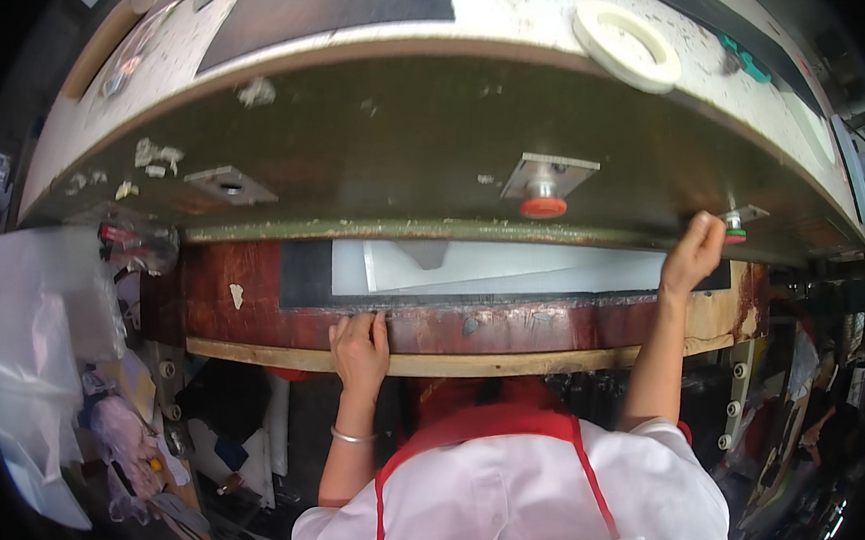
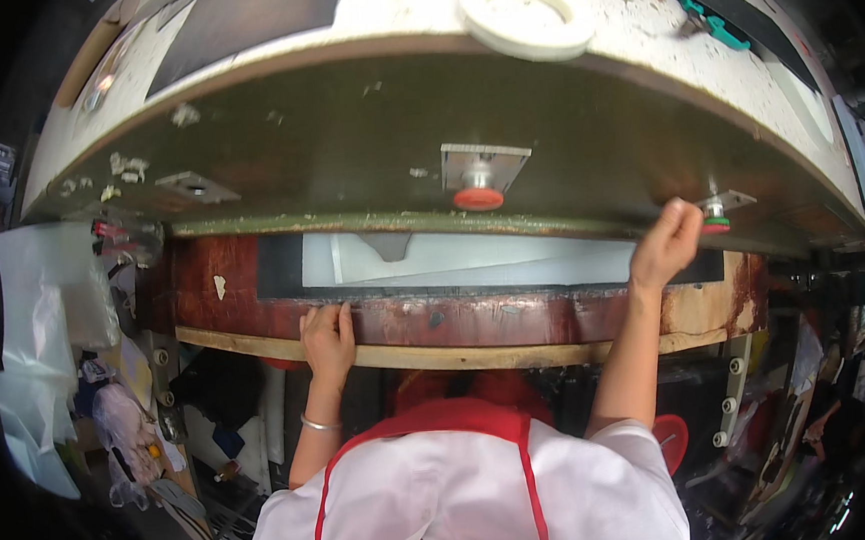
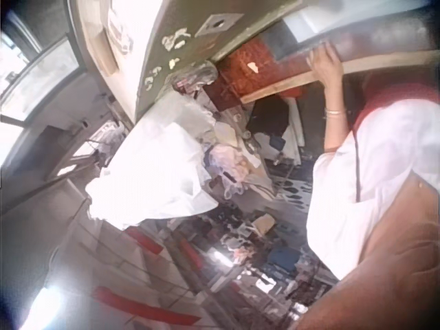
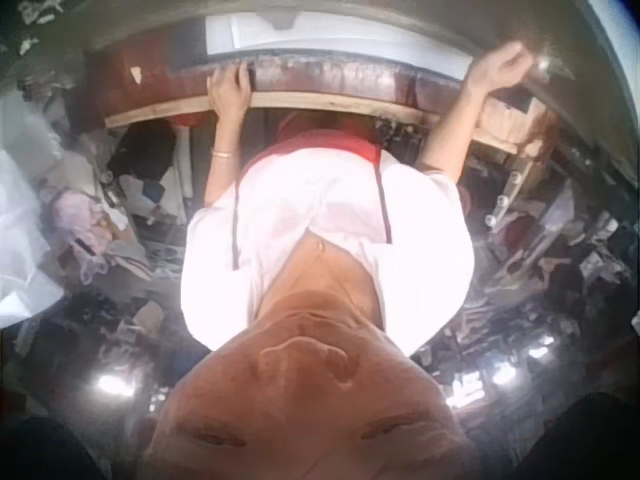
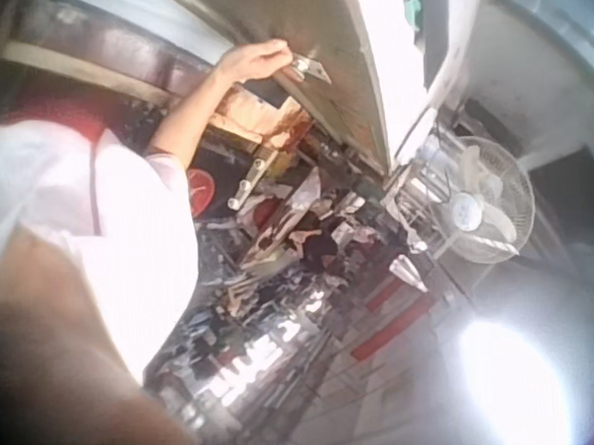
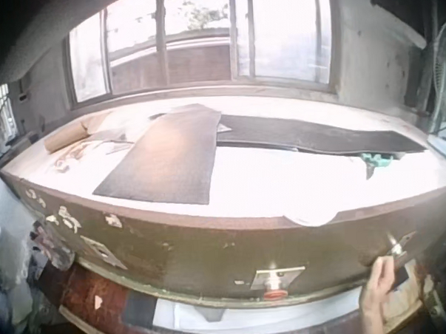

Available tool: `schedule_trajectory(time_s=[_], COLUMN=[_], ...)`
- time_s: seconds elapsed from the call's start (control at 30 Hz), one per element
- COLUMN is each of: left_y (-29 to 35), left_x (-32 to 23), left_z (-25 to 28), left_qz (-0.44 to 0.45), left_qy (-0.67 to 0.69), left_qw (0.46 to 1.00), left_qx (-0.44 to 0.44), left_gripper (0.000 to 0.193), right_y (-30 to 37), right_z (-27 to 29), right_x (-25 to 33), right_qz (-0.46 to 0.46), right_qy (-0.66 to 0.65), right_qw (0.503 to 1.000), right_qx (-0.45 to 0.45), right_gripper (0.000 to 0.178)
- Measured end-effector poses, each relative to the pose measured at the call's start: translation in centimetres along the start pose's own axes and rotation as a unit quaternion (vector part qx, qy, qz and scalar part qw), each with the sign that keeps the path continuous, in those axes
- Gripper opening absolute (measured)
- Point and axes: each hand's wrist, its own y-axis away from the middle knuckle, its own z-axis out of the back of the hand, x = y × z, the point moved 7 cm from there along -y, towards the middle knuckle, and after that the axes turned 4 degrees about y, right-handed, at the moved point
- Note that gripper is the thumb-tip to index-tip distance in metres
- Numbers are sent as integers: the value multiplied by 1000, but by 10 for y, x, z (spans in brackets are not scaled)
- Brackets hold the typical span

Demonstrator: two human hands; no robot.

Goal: The person places sheets of gray foam onto a hydraulic cutting press, aligns them with a template, and presses a button to cut out multiple insole shapes. After each cut, the person removes the insoles and the surrounding waste material, then stacks the finished insoles on a nearby table.

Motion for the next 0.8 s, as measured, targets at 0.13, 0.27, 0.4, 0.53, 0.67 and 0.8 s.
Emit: schedule_trajectory(time_s=[0.13, 0.27, 0.4, 0.53, 0.67, 0.8], left_y=[-43, -48, -45, -36, -18, 12], left_x=[1, -7, -7, -4, 1, 0], left_z=[-19, -14, -10, -10, -11, 1], left_qz=[-16, -34, -34, -49, -47, -38], left_qy=[-40, -21, -11, -2, 5, 24], left_qw=[999, 999, 999, 998, 999, 999], left_qx=[14, 10, -8, -32, -27, -13], left_gripper=[26, 30, 29, 28, 26, 24], right_y=[-10, -12, 46, 162, 184, 202], right_z=[2, 5, 4, -6, 6, 31], right_x=[-33, -14, -17, 19, 0, 8], right_qz=[-157, -133, -105, 100, 67, 95], right_qy=[-347, -523, -117, -2, 22, 9], right_qw=[924, 800, 958, 904, 917, 913], right_qx=[19, 263, 241, 415, 392, 397], right_gripper=[35, 36, 16, 20, 13, 2])
